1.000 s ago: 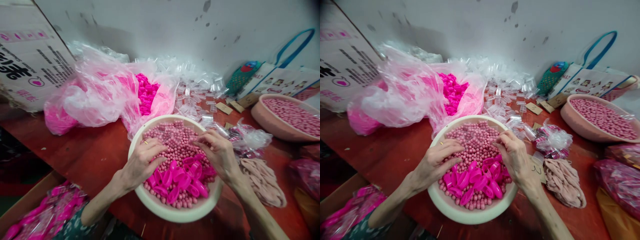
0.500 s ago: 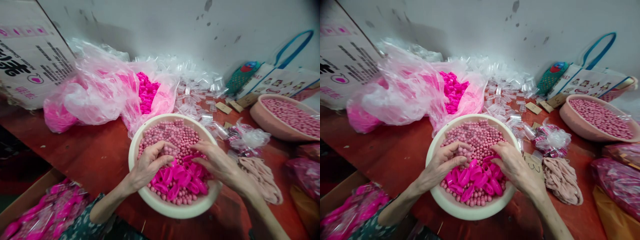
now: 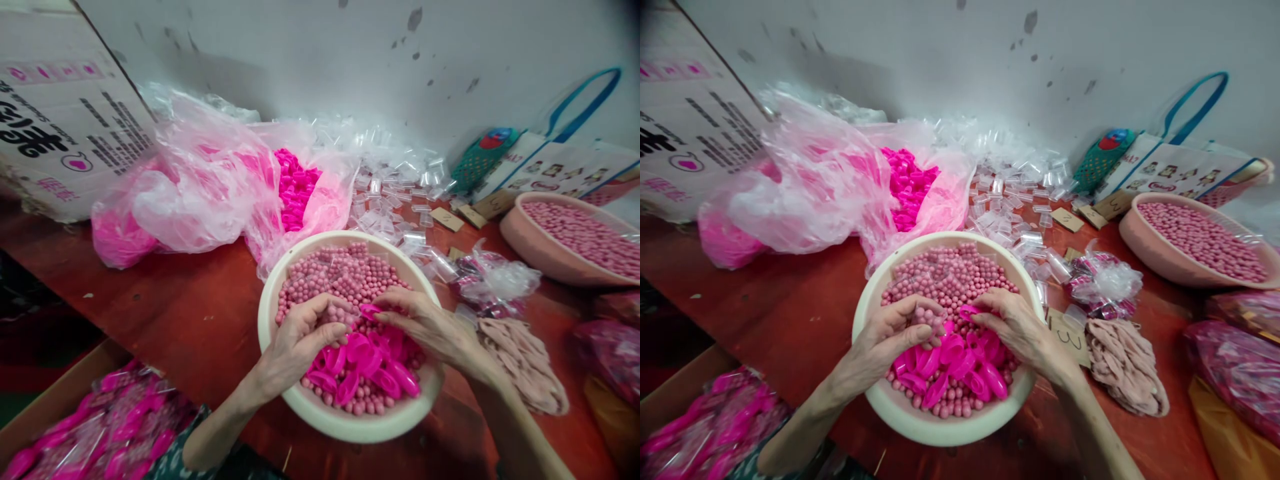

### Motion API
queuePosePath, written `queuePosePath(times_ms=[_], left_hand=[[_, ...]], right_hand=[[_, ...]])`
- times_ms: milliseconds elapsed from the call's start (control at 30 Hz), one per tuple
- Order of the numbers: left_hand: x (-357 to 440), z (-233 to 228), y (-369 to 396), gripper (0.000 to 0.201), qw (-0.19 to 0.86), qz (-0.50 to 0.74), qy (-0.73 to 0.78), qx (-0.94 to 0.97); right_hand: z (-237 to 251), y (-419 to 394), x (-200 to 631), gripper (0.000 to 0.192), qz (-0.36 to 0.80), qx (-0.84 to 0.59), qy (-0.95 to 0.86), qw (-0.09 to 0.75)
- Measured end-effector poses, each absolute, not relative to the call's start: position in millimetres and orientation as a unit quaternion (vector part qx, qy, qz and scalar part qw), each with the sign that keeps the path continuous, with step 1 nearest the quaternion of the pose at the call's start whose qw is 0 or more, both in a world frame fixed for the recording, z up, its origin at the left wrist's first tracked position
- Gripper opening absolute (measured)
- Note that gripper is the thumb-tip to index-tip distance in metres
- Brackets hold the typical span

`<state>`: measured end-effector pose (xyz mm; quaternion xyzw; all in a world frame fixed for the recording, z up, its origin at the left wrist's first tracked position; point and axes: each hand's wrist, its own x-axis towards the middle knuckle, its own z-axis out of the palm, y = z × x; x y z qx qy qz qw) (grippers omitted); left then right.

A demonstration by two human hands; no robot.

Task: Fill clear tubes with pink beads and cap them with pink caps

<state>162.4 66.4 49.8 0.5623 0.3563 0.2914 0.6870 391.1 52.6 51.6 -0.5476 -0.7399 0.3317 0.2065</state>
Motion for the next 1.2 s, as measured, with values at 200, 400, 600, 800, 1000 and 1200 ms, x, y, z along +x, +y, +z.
queuePosePath(times_ms=[200,400,600,800,1000,1200], left_hand=[[162.4,50.1,65.9,0.024,0.693,0.287,0.358,0.555],[163.3,48.7,66.0,0.020,0.689,0.293,0.347,0.564],[162.2,47.1,65.6,0.017,0.687,0.302,0.347,0.562],[158.8,45.9,66.5,0.017,0.690,0.296,0.343,0.564],[154.7,43.8,66.8,0.016,0.718,0.283,0.338,0.538],[154.2,43.0,65.9,0.012,0.744,0.264,0.334,0.515]], right_hand=[[73.6,56.9,373.0,0.019,0.476,-0.531,-0.624,0.320],[79.3,56.4,357.2,0.019,0.453,-0.525,-0.625,0.359],[73.9,48.7,355.1,0.015,0.336,-0.526,-0.691,0.366],[74.5,41.0,352.8,0.024,0.267,-0.482,-0.743,0.380],[73.7,32.1,343.6,0.049,0.159,-0.451,-0.795,0.372],[74.9,33.0,340.0,0.047,0.263,-0.458,-0.746,0.406]])
